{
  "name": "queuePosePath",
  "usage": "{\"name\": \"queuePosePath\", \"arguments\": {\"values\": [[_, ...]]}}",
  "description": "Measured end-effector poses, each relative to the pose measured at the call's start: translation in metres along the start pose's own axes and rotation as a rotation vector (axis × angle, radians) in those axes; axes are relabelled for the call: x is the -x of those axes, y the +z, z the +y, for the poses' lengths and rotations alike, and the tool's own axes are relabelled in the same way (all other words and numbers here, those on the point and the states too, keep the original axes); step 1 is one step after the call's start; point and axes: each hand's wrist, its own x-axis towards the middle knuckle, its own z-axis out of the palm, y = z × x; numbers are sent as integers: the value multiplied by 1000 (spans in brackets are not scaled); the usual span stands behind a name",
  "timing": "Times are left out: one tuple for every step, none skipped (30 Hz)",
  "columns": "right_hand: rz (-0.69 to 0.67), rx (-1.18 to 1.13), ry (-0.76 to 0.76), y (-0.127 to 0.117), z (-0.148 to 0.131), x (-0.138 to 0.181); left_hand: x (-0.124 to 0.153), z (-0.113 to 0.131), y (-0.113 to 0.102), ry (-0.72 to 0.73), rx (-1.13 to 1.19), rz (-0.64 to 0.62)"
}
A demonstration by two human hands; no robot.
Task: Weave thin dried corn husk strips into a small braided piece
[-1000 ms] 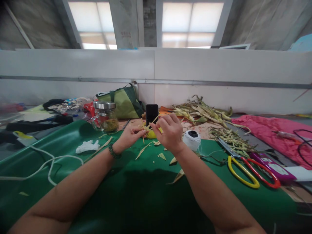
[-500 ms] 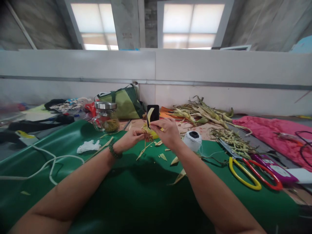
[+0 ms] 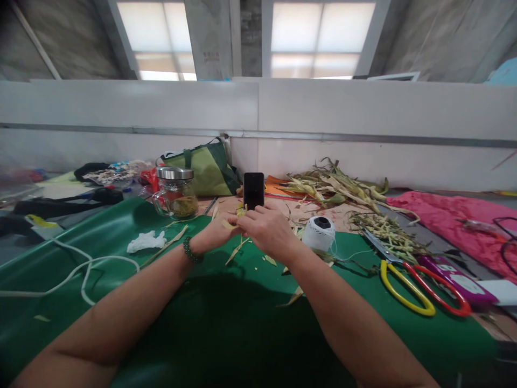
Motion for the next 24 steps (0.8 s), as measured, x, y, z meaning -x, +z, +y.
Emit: {"name": "queuePosePath", "arguments": {"values": [[-16,7,-19,-1,-1,0,0,0,0,-1,-3,-2],[-23,4,-31,-3,-1,0,0,-1,0,-5,0,-2],[-17,-12,-34,-5,-2,0,-1,-1,0,-16,7,2],[-4,-47,-31,-6,-2,0,-1,-2,-1,-30,16,9],[11,-108,-26,-7,-3,0,-1,-2,-1,-48,25,15],[21,-199,-10,-7,-4,0,-1,-3,-1,-63,36,19],[29,-315,24,-7,-5,1,-1,-3,-2,-73,50,21],[30,-446,75,-7,-5,1,-1,-3,-2,-75,67,26],[25,-576,138,-6,-6,1,-1,-3,-3,-72,87,30],[16,-689,206,-4,-6,1,-1,-3,-3,-69,107,33],[11,-768,272,-3,-5,1,-1,-2,-4,-74,122,34],[11,-807,327,-1,-4,1,-1,-2,-4,-88,132,32],[17,-808,369,1,-3,1,-1,-1,-4,-106,140,29],[22,-782,404,2,-1,1,-1,-1,-4,-125,146,24],[27,-743,432,3,1,1,-1,-1,-4,-140,151,23],[23,-703,451,4,3,1,-1,-2,-4,-144,154,27],[10,-670,458,5,5,1,-1,-2,-4,-139,157,35],[-8,-646,453,6,6,1,-1,-2,-4,-131,156,40],[-21,-626,440,7,7,1,-1,-2,-3,-123,148,47],[-25,-607,423,7,7,1,-1,-2,-3,-115,134,54],[-24,-588,408,8,8,1,-1,-2,-2,-107,113,62],[-19,-567,399,8,8,1,-1,-2,-2,-99,88,70],[-17,-544,400,9,8,1,0,-1,-1,-91,64,77],[-21,-523,406,9,8,1,0,0,0,-82,41,86]]}}
